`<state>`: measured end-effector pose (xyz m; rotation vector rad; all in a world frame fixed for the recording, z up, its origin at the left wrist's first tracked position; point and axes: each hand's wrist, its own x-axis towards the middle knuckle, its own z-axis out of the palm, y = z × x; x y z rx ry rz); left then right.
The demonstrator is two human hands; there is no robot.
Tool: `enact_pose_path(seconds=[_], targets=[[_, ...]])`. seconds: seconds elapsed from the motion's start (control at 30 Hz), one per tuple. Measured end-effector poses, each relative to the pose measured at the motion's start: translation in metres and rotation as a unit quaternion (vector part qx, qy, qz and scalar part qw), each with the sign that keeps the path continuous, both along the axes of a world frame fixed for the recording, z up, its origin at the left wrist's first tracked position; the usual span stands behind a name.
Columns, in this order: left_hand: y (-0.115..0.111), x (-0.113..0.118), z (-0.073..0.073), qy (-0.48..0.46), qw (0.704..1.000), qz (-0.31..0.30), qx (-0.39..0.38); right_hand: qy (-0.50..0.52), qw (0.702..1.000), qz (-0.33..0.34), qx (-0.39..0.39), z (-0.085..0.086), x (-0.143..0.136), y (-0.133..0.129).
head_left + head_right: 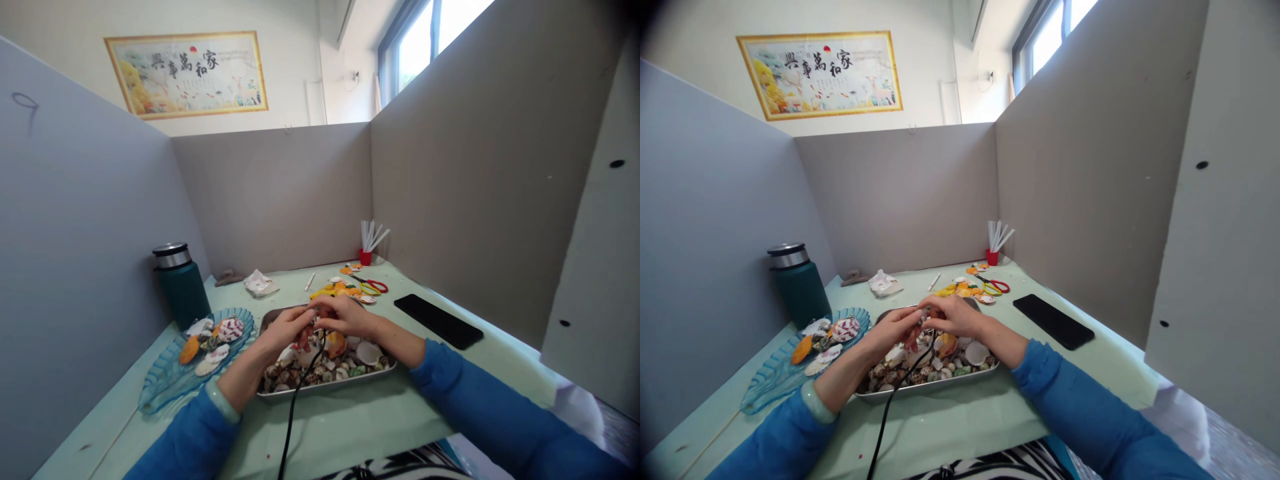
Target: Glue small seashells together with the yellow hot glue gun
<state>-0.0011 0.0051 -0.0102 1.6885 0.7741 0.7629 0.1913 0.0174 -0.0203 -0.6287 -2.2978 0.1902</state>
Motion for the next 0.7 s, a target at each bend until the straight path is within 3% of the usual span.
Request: enact_pose_path(seconds=[0.7], targets=[[-0.0003, -0.0003, 0.0003, 0.002, 1.000, 0.000, 0.004, -0.004, 1.000, 0.005, -0.010, 0.0014, -0.0003, -0.0020]])
